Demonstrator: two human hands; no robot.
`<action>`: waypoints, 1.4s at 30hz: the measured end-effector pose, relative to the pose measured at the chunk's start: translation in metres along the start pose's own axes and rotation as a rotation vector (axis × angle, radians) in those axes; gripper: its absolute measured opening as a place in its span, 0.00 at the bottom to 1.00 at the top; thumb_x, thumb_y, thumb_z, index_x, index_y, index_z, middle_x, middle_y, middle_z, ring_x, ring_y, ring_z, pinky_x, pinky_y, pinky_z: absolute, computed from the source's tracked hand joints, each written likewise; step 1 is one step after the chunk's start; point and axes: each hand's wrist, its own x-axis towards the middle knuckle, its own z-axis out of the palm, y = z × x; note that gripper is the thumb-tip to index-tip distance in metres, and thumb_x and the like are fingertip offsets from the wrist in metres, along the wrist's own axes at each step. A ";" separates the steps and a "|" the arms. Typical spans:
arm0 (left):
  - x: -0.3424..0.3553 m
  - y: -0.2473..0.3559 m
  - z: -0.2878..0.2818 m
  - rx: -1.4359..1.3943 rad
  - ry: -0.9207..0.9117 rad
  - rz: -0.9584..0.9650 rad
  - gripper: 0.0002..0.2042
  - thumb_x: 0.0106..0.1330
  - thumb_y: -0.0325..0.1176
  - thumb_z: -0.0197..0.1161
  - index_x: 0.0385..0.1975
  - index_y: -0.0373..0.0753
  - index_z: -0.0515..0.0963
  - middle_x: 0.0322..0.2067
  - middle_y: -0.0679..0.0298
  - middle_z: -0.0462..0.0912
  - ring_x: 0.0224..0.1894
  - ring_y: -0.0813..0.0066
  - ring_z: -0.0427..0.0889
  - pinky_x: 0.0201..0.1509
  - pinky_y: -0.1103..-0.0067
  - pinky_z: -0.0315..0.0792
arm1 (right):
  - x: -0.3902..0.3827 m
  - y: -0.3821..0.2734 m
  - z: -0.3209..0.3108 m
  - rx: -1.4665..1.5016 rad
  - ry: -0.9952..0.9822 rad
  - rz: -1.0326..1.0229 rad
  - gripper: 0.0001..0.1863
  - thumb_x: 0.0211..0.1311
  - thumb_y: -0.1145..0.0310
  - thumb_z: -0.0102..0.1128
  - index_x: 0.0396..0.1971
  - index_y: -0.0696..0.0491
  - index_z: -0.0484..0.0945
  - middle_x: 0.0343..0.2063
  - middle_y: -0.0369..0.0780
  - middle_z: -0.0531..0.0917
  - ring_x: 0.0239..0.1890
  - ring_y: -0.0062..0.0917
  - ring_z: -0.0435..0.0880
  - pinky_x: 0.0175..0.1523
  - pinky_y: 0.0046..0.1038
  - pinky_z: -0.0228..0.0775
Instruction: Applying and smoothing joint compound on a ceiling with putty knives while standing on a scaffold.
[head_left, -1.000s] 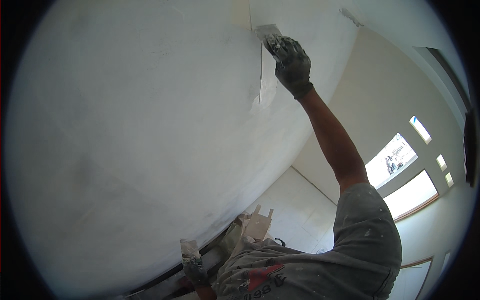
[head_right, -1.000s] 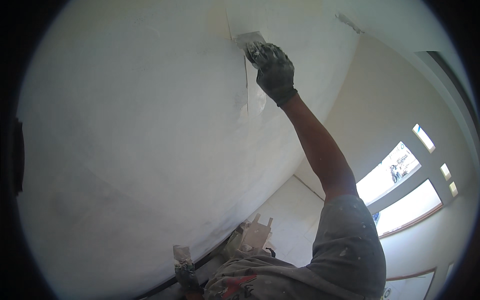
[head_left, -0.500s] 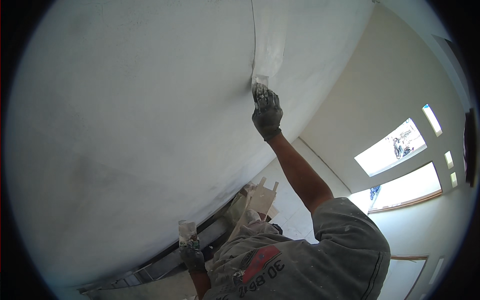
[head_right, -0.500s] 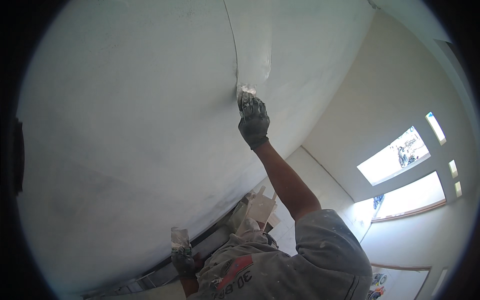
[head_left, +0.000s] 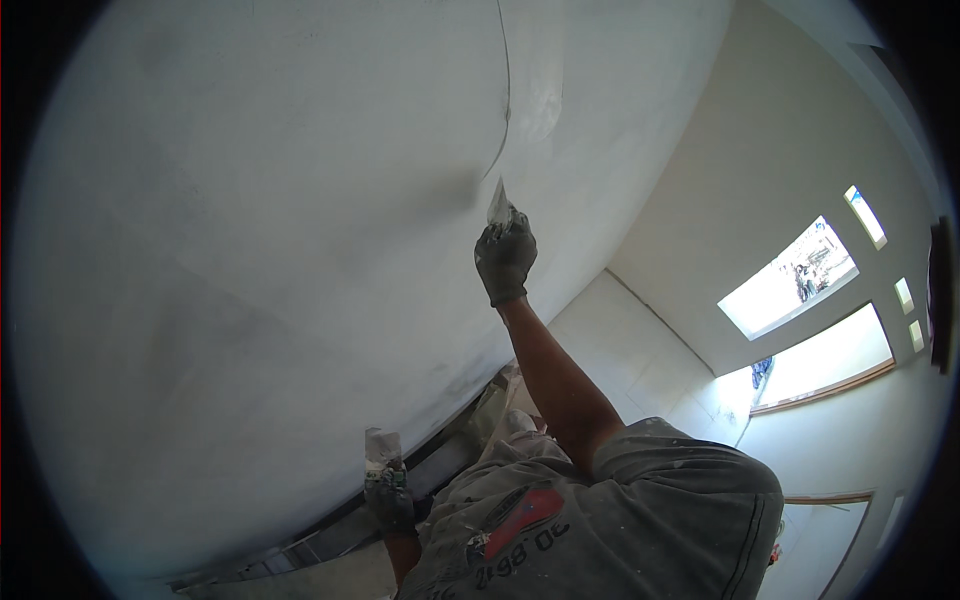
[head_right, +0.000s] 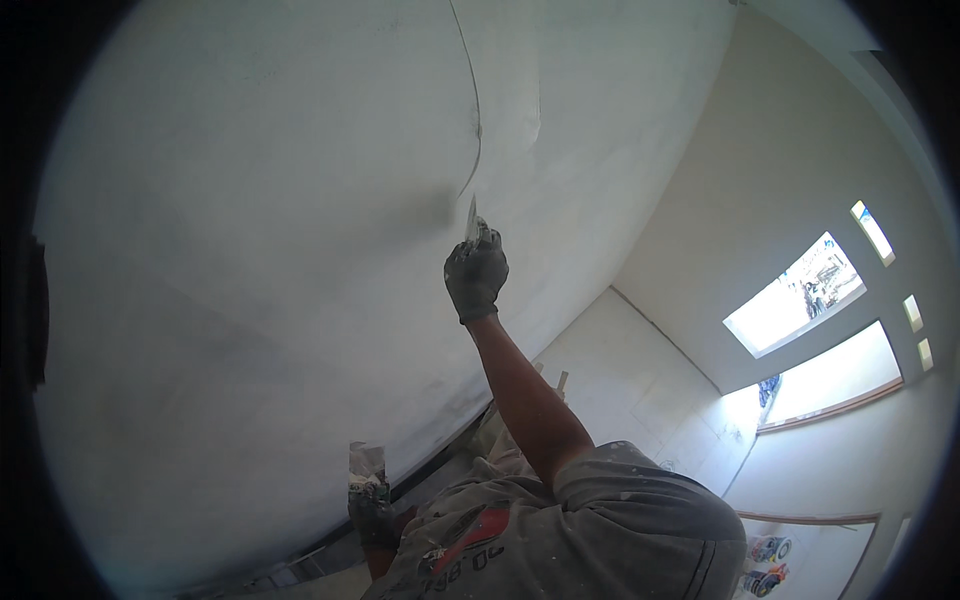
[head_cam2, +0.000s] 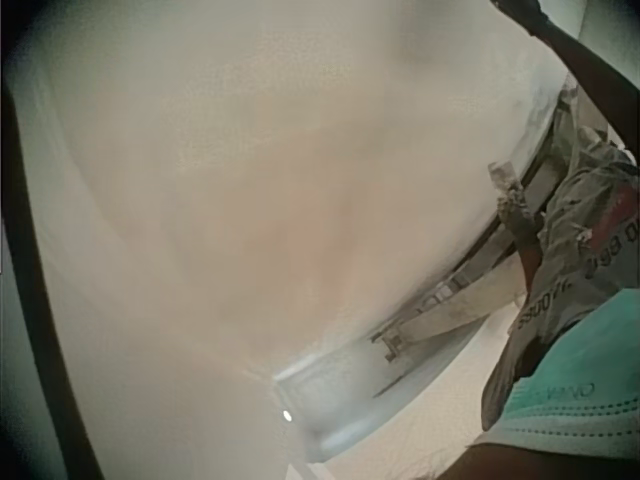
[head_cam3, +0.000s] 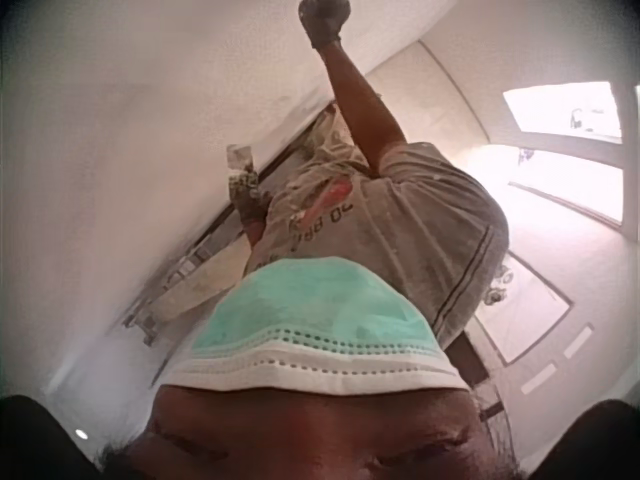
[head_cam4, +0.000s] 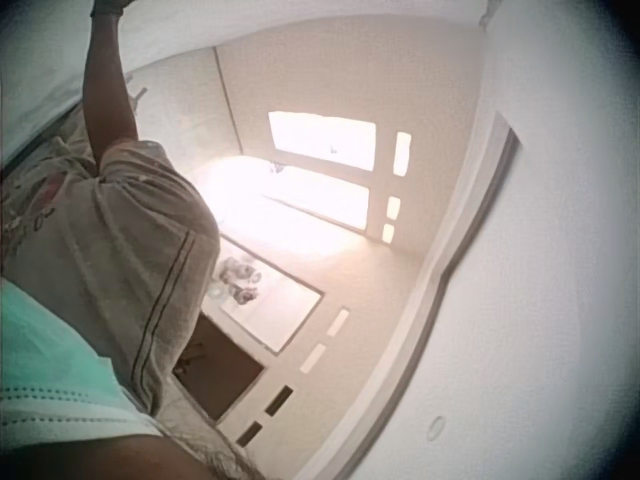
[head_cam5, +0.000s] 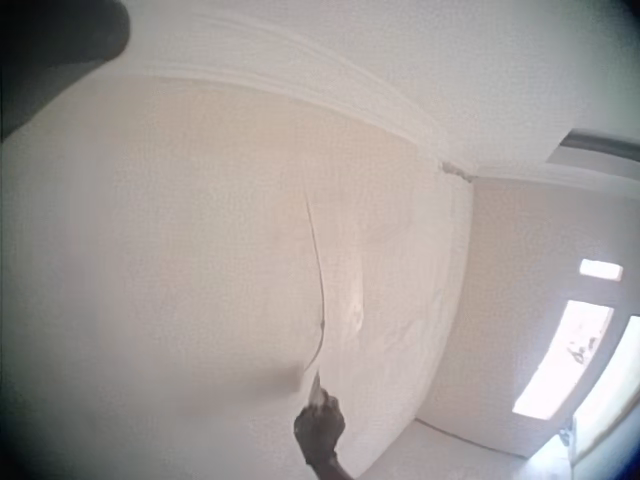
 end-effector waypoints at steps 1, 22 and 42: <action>0.000 -0.006 0.000 0.332 0.056 0.271 0.09 0.66 0.28 0.59 0.40 0.30 0.81 0.35 0.53 0.84 0.38 0.60 0.82 0.42 0.69 0.75 | 0.015 -0.013 -0.005 0.000 0.057 0.015 0.22 0.56 0.73 0.57 0.52 0.59 0.74 0.44 0.49 0.80 0.42 0.45 0.82 0.45 0.39 0.76; -0.015 -0.037 0.035 -0.729 0.192 -0.399 0.16 0.69 0.24 0.52 0.54 0.24 0.71 0.48 0.54 0.79 0.47 0.67 0.80 0.51 0.75 0.76 | 0.139 -0.016 -0.018 1.205 -0.151 0.566 0.07 0.59 0.76 0.45 0.32 0.65 0.70 0.36 0.56 0.74 0.34 0.51 0.80 0.39 0.52 0.82; -0.018 -0.088 0.026 -1.407 0.328 -0.623 0.20 0.69 0.24 0.54 0.61 0.30 0.68 0.57 0.56 0.74 0.56 0.65 0.77 0.61 0.71 0.73 | 0.256 -0.299 -0.140 0.765 -0.286 -0.389 0.12 0.61 0.72 0.55 0.39 0.66 0.75 0.40 0.52 0.80 0.35 0.44 0.85 0.40 0.41 0.87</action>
